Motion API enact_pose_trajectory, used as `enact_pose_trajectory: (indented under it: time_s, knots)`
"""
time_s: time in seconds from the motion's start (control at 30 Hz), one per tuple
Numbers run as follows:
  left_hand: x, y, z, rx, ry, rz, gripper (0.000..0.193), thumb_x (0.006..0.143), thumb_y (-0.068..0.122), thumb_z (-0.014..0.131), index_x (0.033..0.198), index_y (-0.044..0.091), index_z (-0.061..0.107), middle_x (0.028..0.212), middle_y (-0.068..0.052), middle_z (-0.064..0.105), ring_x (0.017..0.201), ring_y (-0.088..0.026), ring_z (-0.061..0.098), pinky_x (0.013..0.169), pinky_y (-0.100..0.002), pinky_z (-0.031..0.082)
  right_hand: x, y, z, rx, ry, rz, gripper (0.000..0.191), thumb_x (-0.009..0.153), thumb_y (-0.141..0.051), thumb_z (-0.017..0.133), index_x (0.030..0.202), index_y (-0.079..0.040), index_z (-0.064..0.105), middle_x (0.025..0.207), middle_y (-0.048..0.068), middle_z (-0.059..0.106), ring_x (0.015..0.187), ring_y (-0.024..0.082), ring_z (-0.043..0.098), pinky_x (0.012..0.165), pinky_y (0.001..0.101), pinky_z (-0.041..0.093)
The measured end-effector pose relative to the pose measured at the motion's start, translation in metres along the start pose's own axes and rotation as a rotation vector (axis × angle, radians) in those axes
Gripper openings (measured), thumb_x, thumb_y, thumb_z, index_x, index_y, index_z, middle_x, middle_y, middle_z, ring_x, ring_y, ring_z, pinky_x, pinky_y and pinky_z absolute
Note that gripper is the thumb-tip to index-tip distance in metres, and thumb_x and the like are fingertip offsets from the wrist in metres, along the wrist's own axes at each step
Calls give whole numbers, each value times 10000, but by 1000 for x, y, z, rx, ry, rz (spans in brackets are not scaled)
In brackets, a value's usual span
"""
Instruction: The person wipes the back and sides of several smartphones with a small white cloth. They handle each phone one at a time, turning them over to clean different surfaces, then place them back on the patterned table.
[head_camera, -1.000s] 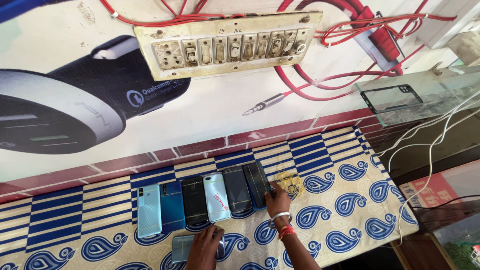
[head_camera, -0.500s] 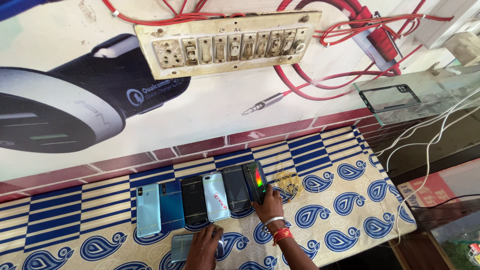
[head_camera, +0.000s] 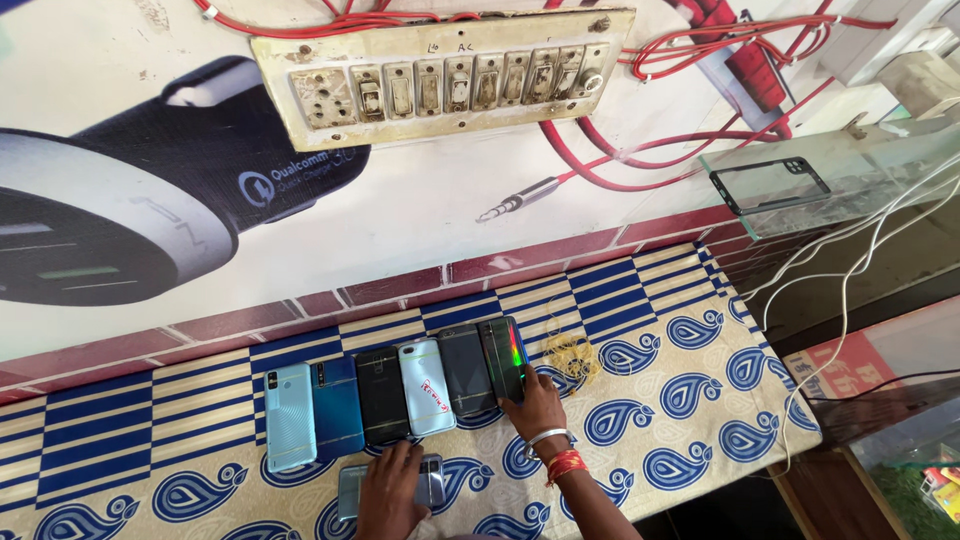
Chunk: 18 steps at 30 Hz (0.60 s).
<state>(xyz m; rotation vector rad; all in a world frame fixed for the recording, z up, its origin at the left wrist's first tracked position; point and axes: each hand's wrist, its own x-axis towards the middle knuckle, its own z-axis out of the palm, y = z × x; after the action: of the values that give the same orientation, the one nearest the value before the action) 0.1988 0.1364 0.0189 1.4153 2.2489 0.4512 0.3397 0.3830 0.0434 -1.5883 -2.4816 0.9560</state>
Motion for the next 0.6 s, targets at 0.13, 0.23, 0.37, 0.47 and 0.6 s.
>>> enact_pose_trajectory:
  time_s: [0.13,0.23,0.37,0.47,0.6]
  knots:
    - [1,1,-12,-5,-53,-19,986,524,211,1013,1364,77,517,1414,-156,454,1325,-349,429,1093,-503,350,-6,-2,2,-45,56,-23,934,745,-313,866,1492,-51,370,1337,227,528,1258,410,518,1037,480,484]
    - [1,9,-25,10,-78,-30,960,558,247,974,1369,88,485,1353,-142,495,1323,-329,453,1103,-481,365,-17,-12,5,-119,179,-92,971,710,-298,892,1480,-45,357,1415,250,435,1314,426,429,1060,516,418]
    - [8,25,-47,-26,-119,-149,933,627,341,907,1370,74,410,1263,-152,558,1236,-329,546,1088,-471,401,-28,-27,1,-100,300,-253,804,765,-288,831,1393,-8,415,1388,267,454,1286,426,443,1073,510,410]
    - [13,33,-62,-110,-142,-237,815,687,414,850,1316,92,444,1169,-145,619,1114,-320,651,998,-450,505,-33,-33,-2,33,253,-317,649,878,-335,759,1363,-9,476,1317,254,539,1230,403,516,1049,491,451]
    - [22,36,-67,-345,-162,-416,779,708,397,818,1347,131,461,1134,-143,674,1024,-315,724,918,-425,563,-37,-39,-2,551,-162,-190,620,939,-467,605,1354,-13,526,1160,234,727,1108,328,738,924,422,593]
